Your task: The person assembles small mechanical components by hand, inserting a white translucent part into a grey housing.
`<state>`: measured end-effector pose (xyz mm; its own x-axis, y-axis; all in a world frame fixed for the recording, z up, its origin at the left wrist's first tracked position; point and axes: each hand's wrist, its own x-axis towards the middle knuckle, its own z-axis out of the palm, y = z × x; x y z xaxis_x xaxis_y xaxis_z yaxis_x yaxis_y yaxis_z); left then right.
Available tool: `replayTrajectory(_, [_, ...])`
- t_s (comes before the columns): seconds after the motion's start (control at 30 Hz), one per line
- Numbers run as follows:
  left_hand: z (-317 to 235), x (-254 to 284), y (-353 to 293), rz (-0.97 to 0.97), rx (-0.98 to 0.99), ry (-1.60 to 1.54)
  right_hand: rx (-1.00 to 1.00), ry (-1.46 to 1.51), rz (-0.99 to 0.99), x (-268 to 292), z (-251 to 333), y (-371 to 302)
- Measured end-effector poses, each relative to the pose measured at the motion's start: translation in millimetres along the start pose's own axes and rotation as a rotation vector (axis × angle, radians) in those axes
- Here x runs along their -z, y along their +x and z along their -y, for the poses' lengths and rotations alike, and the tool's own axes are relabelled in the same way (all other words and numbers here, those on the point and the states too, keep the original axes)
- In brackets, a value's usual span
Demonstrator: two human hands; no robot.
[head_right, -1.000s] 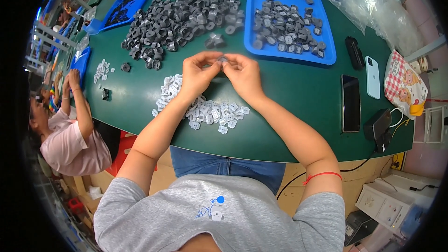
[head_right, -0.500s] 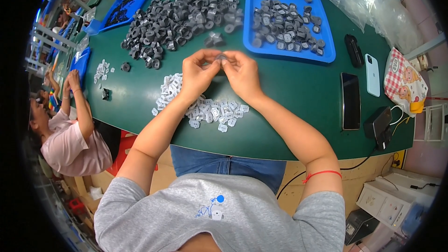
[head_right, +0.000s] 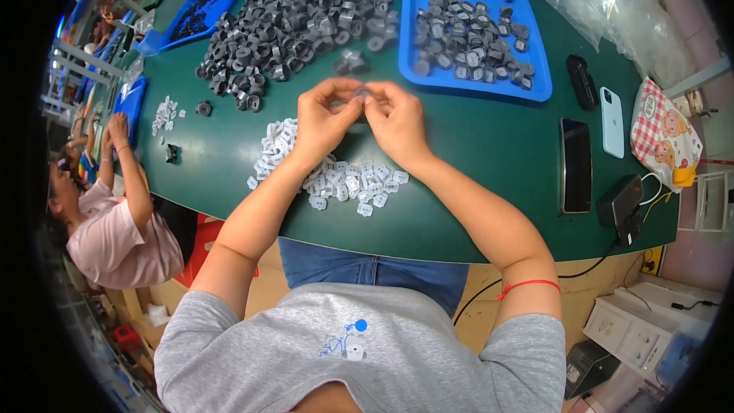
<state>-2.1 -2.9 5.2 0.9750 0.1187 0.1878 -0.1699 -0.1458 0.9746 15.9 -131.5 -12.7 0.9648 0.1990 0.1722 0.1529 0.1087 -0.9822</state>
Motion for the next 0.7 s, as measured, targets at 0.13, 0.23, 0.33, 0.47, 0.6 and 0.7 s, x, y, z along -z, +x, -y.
replayTrajectory(0.13, [-4,1,-1,-0.01,0.004,0.036,-0.02,-0.058,0.024,0,8,-1])
replayTrajectory(0.23, [-4,-2,1,-0.03,-0.211,0.138,0.046,0.049,-0.025,-2,6,-1])
replayTrajectory(0.33, [-11,-2,-1,-0.045,-0.184,-0.182,0.337,0.031,-0.152,-2,9,1])
replayTrajectory(0.47, [-15,5,0,0.164,0.121,-0.478,0.539,-0.168,-0.09,11,11,5])
replayTrajectory(0.6, [-14,7,0,0.205,0.237,-0.498,0.558,-0.186,-0.054,11,9,4])
replayTrajectory(0.7, [-13,9,2,0.201,0.236,-0.504,0.47,-0.125,-0.052,9,9,3])
